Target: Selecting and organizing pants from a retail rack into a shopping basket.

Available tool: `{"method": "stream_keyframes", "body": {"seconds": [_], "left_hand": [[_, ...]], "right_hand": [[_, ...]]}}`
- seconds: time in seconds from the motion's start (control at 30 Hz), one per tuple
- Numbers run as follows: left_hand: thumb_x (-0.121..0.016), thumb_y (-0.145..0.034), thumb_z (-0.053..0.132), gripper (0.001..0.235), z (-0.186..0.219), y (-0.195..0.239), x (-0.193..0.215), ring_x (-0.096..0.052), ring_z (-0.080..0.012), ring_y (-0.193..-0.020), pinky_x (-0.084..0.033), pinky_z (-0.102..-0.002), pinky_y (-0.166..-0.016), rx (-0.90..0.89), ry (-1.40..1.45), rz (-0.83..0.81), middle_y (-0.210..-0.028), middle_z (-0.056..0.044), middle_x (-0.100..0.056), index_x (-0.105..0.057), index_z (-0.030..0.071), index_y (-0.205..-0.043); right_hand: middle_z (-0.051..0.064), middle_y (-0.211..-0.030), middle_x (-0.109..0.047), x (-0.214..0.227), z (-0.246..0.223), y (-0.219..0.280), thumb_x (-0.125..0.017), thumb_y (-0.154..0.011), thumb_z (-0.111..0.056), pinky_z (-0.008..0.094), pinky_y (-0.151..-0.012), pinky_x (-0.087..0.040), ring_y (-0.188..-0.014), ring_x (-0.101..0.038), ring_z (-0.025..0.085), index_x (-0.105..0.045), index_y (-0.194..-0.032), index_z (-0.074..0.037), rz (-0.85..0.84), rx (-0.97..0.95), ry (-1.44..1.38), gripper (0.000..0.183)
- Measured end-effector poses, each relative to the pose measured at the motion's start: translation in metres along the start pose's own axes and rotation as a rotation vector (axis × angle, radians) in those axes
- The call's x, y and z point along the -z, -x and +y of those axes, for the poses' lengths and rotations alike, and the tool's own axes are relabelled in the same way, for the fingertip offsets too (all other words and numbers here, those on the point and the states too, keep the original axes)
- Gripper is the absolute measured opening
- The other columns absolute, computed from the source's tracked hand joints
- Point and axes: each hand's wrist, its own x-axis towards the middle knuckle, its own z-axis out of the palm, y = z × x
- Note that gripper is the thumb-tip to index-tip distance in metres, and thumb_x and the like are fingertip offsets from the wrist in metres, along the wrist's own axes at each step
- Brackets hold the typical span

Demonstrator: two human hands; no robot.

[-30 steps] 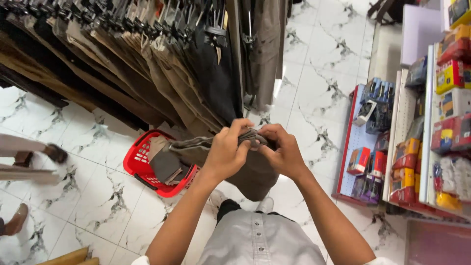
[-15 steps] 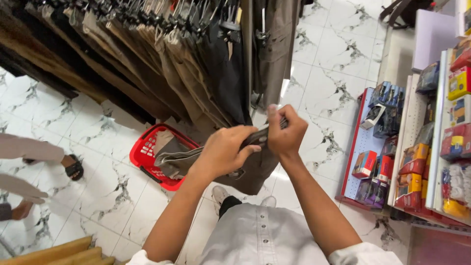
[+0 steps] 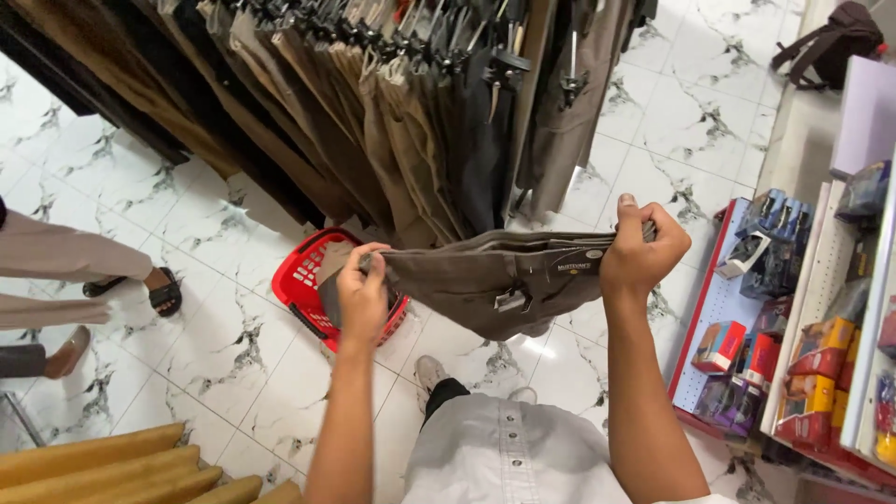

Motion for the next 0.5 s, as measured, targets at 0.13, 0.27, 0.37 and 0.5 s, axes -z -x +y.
{"method": "stream_keyframes", "body": {"seconds": [0.13,0.27,0.37,0.5], "left_hand": [[-0.047,-0.109,0.040,0.035,-0.023,-0.018,-0.019,-0.056,-0.0141,-0.077,-0.046,-0.026,-0.077,-0.004,0.114,0.210,-0.079,-0.005,-0.060,-0.061,0.013,-0.091],[-0.057,-0.104,0.035,0.049,-0.014,-0.045,-0.034,-0.042,-0.0091,-0.046,-0.032,-0.020,-0.049,0.051,0.213,0.515,-0.053,0.002,-0.037,-0.040,0.017,-0.061],[-0.061,-0.102,0.034,0.054,-0.006,-0.071,-0.036,-0.042,-0.0110,-0.041,-0.031,-0.023,-0.046,-0.008,0.174,0.593,-0.047,0.000,-0.036,-0.039,0.016,-0.056],[-0.064,-0.100,0.030,0.057,0.016,-0.092,-0.041,-0.037,-0.0067,-0.038,-0.028,-0.021,-0.044,-0.094,0.091,0.627,-0.040,0.001,-0.034,-0.039,0.016,-0.050]], "right_hand": [[-0.001,-0.044,-0.027,-0.011,-0.013,0.007,-0.077,-0.095,-0.014,0.024,-0.046,-0.020,-0.045,-0.022,0.006,-0.046,-0.056,-0.008,-0.016,-0.077,-0.014,0.051],[-0.004,-0.045,-0.027,-0.017,-0.029,0.019,-0.076,-0.099,-0.021,0.023,-0.049,-0.020,-0.047,-0.024,0.005,-0.043,-0.055,-0.010,-0.056,-0.105,0.052,0.056],[-0.005,-0.044,-0.026,-0.022,-0.023,0.025,-0.076,-0.099,-0.017,0.023,-0.049,-0.018,-0.046,-0.023,0.005,-0.040,-0.054,-0.010,-0.013,-0.129,0.074,0.058],[-0.002,-0.045,-0.028,-0.023,-0.007,0.034,-0.074,-0.097,-0.011,0.025,-0.048,-0.021,-0.046,-0.024,0.007,-0.045,-0.055,-0.008,0.064,-0.149,0.041,0.051]]}}
